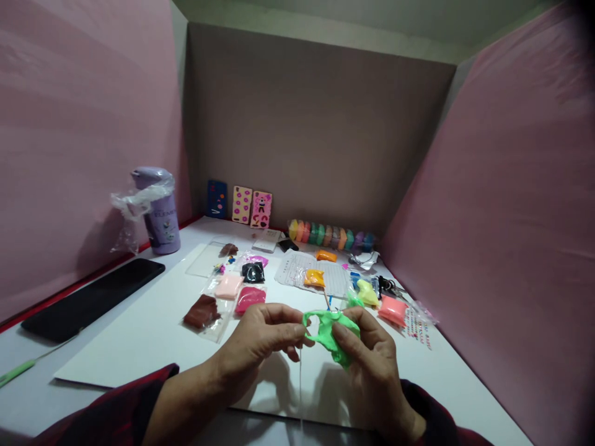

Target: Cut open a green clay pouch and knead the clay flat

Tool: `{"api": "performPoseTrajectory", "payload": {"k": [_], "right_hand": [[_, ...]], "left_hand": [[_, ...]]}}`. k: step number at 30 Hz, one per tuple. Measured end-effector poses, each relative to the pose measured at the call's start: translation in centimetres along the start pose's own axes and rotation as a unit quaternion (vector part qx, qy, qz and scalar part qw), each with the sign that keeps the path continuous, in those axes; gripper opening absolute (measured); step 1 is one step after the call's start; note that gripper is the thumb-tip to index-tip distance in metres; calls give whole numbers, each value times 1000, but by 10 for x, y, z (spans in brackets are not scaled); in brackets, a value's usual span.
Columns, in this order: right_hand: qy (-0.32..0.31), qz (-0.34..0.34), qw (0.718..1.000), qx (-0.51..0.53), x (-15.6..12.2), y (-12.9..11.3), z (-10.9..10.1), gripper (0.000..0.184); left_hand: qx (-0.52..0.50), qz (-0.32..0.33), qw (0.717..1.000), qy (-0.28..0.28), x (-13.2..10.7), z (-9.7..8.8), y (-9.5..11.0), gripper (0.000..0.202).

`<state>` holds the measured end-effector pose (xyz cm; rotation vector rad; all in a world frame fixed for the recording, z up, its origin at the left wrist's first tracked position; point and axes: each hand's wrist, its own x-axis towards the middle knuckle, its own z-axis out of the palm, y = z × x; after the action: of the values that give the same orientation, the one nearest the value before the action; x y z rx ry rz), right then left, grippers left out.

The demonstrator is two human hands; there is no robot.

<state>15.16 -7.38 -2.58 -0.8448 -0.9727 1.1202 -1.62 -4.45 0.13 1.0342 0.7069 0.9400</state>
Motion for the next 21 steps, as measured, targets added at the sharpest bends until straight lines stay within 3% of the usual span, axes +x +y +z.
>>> {"api": "performPoseTrajectory", "payload": {"k": [11,21], "right_hand": [[-5,9,1000,14,-1,-1,0,25],[-3,14,1000,13,0,1,1,26]], "left_hand": [[-6,-8,1000,-4,0,1,0,26],[-15,-10,1000,3,1,0,-4,18]]}}
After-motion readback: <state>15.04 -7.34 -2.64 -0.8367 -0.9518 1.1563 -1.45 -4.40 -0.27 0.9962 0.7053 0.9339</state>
